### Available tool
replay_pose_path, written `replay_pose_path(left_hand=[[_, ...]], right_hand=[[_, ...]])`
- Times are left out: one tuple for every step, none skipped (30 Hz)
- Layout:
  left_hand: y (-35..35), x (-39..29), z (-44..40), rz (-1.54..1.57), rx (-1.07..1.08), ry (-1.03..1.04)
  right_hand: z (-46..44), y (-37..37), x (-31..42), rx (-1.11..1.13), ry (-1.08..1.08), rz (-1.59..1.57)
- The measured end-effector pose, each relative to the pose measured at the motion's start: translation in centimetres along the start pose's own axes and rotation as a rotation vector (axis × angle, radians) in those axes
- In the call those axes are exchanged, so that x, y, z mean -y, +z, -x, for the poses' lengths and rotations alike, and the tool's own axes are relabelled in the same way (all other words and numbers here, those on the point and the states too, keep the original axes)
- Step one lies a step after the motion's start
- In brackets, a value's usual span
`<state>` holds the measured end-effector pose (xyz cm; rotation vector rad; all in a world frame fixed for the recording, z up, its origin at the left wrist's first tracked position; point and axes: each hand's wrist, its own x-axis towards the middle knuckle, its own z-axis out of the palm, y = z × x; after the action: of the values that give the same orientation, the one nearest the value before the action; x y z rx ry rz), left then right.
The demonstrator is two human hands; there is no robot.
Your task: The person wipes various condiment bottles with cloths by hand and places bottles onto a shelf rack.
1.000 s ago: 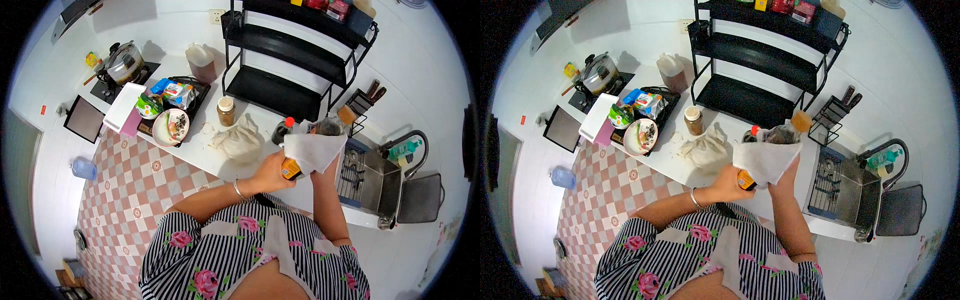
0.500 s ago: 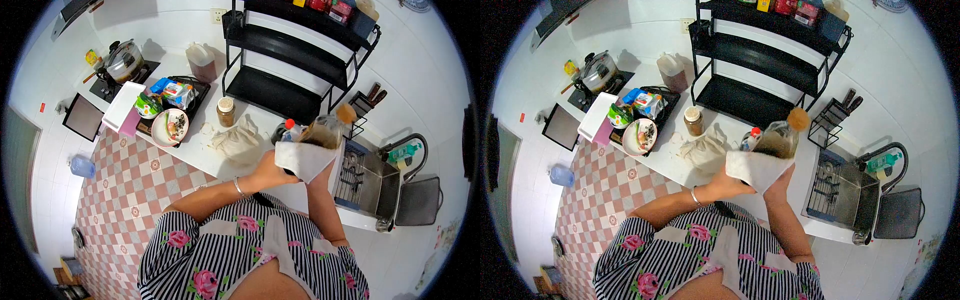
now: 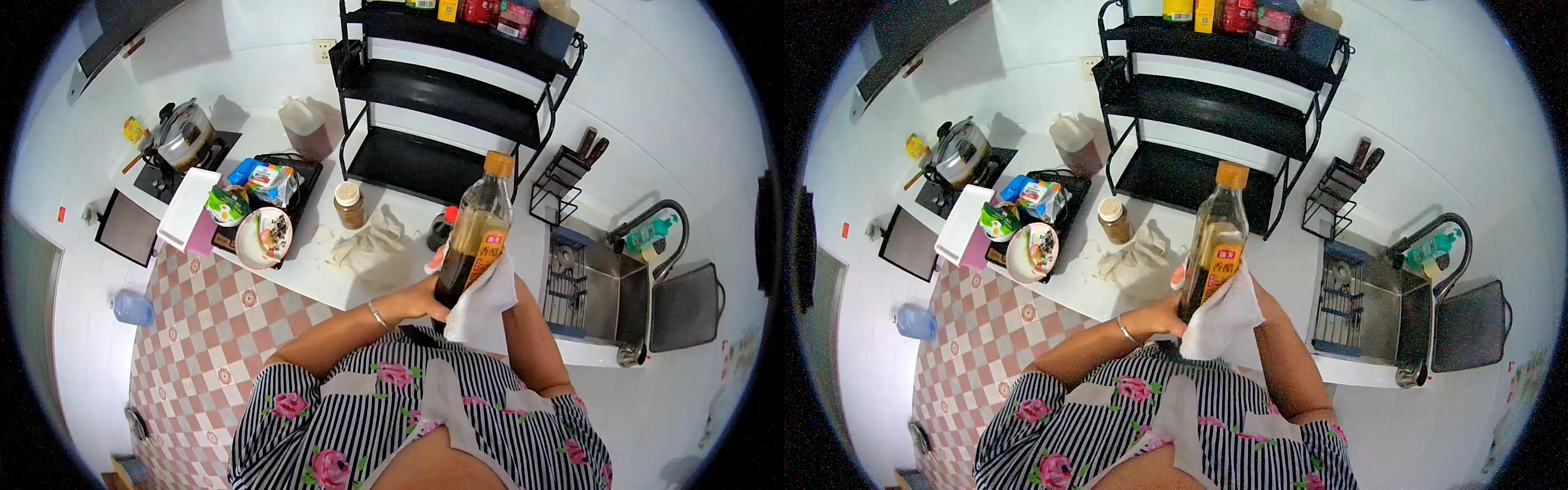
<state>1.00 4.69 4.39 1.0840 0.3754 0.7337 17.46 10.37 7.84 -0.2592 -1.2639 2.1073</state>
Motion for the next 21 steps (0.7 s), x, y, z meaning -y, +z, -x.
replay_pose_path(left_hand=[[-0.1, -0.1, 0.0, 0.036, 0.039, -0.036], [-0.2, -0.1, -0.1, -0.094, 0.000, -0.020], [-0.3, -0.3, -0.3, -0.225, -0.038, -0.002], [-0.4, -0.4, -0.4, -0.356, -0.078, 0.017], [0.1, -2.3, -0.4, -0.510, -0.160, -0.071], [1.2, -5.7, 0.0, -0.665, -0.244, -0.158], [1.5, -7.8, 0.5, -0.820, -0.329, -0.245], [0.3, -8.0, 1.3, -0.773, -0.406, -0.121], [-1.3, -7.9, 2.1, -0.722, -0.480, 0.001], [-2.3, -7.7, 2.6, -0.664, -0.553, 0.120], [-1.7, -8.5, 2.3, -0.621, -0.565, 0.202], [-0.3, -9.6, 1.7, -0.576, -0.576, 0.284], [0.6, -10.1, 1.0, -0.529, -0.586, 0.367], [1.3, -9.2, 0.3, -0.467, -0.647, 0.386], [2.1, -9.2, -0.2, -0.420, -0.646, 0.378], [3.2, -9.7, -0.5, -0.374, -0.644, 0.371], [3.9, -9.9, -0.9, -0.329, -0.640, 0.362], [4.1, -9.5, -1.3, -0.314, -0.710, 0.442], [4.3, -9.2, -1.1, -0.322, -0.707, 0.445], [4.4, -9.0, -0.8, -0.330, -0.701, 0.449], [4.6, -8.8, -0.6, -0.338, -0.694, 0.447]], right_hand=[[-0.1, -0.9, -0.8, 0.021, -0.001, -0.112], [-0.4, -1.0, -1.0, 0.043, 0.001, -0.224], [-0.6, -1.1, -0.8, 0.052, -0.046, -0.240], [-0.9, -1.1, -0.5, 0.062, -0.092, -0.256], [-1.1, -0.9, -0.1, 0.072, -0.136, -0.273], [0.0, -1.4, -0.1, -0.207, -0.097, -0.109], [0.2, -0.5, 0.5, -0.278, -0.128, 0.053], [0.4, 1.1, 1.7, -0.350, -0.162, 0.215], [0.4, 2.0, 2.5, -0.423, -0.194, 0.376], [0.5, 2.1, 2.7, -0.461, -0.113, 0.316], [0.4, 1.7, 2.0, -0.432, -0.128, 0.395], [0.3, 1.3, 1.0, -0.403, -0.141, 0.475], [0.5, 1.4, 0.2, -0.358, -0.161, 0.623], [0.5, 2.0, -0.3, -0.317, -0.188, 0.769], [0.5, 2.8, -0.6, -0.297, -0.191, 0.778], [0.5, 3.4, -1.0, -0.276, -0.195, 0.786], [0.6, 3.8, -1.3, -0.257, -0.200, 0.792], [1.1, 3.5, -1.7, -0.186, -0.145, 0.719], [1.4, 3.2, -2.1, -0.165, -0.108, 0.643], [1.6, 3.0, -2.5, -0.146, -0.072, 0.567], [2.0, 2.8, -3.0, -0.129, -0.036, 0.488]])
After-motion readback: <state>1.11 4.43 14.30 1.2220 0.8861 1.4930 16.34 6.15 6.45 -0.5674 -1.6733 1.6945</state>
